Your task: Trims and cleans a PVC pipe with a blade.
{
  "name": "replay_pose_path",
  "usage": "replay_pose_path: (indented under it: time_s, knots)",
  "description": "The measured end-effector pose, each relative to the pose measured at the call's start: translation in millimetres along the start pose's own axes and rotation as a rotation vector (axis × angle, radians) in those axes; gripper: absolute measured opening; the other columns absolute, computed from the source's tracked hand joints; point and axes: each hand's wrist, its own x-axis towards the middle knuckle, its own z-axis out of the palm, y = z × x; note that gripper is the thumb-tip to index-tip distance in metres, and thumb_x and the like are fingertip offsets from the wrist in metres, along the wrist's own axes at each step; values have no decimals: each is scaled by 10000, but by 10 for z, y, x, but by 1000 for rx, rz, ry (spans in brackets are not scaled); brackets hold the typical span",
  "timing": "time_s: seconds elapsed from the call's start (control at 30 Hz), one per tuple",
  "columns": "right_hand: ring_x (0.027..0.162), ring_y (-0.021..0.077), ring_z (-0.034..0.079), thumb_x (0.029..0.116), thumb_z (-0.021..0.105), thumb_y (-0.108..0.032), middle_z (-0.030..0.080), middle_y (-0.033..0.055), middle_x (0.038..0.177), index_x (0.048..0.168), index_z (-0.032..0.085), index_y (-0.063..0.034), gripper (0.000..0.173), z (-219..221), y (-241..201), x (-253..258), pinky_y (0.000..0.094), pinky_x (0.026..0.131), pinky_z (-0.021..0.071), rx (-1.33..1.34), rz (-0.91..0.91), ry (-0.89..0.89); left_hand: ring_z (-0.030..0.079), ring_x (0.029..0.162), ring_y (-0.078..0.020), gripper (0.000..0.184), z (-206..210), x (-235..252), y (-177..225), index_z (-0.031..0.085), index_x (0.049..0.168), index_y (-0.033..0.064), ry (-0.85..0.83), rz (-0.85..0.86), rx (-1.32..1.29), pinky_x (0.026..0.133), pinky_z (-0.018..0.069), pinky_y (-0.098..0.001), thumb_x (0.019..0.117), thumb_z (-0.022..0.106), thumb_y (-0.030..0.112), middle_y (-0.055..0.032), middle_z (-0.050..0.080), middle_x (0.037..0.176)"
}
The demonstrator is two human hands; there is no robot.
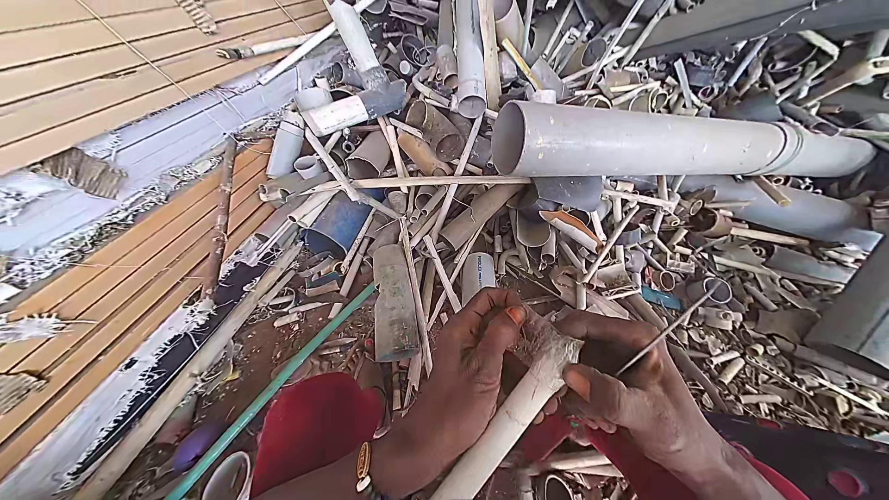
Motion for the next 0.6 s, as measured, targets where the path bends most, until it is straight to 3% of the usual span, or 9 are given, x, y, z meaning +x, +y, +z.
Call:
replay_pose_path:
  time_s: [0.07, 0.13, 0.2, 0.27, 0.37, 0.47, 0.6]
  knots:
    - [605, -91, 586, 900, 717, -164, 696, -147, 838, 1063, 733, -179, 165, -42, -6, 8, 100, 512, 500, -47, -19, -18, 671, 665, -39, 198, -41, 12, 5, 565, 1063, 123, -100, -20, -51, 542, 605, -227, 1089, 372, 161, 50, 640, 872]
    - [591, -100, 569, 913, 707, -176, 710, -135, 877, 1090, 738, -179, 180, -85, -43, 11, 90, 494, 481, -42, -27, -20, 694, 690, -65, 271, -112, -3, -15, 563, 1109, 162, -266, -65, -167, 556, 618, -239, 1096, 339, 314, 34, 659, 982]
    - [577, -98, 559, 926, 704, -195, 720, -111, 885, 1095, 741, -156, 177, -148, -75, 26, 88, 482, 468, -39, -47, -16, 713, 693, -117, 380, -163, -32, -65, 527, 1223, 169, -420, -83, -292, 558, 635, -282, 1048, 469, 502, -6, 649, 1107]
    - [642, -104, 579, 940, 697, -241, 726, -116, 959, 1107, 737, -166, 188, -213, -93, 40, 86, 530, 484, -139, -86, -38, 707, 733, -90, 453, -168, -52, -77, 483, 1296, 154, -435, -3, -187, 579, 645, -273, 984, 638, 445, 16, 609, 1162]
    - [769, -111, 601, 934, 664, -222, 721, -114, 1015, 1115, 714, -134, 208, -198, -88, 58, 78, 653, 507, -334, -161, -63, 708, 820, -47, 449, -146, -52, -119, 601, 1260, 67, -215, 293, 195, 634, 636, -211, 893, 788, 245, 8, 657, 1134]
    - [710, -129, 566, 929, 664, -207, 708, -115, 987, 1126, 701, -103, 226, -149, -87, 58, 65, 592, 480, -379, -147, -43, 711, 925, -75, 411, -175, -1, -170, 702, 1229, 68, -104, 502, 347, 731, 637, -201, 864, 817, 217, -16, 684, 1106]
    - [595, -119, 525, 936, 689, -225, 691, -126, 903, 1125, 685, -106, 223, -125, -128, 62, 77, 495, 451, -368, -98, 11, 716, 928, -62, 287, -178, 37, -165, 780, 1140, 132, -80, 477, 240, 752, 637, -203, 868, 810, 219, 28, 695, 1005]
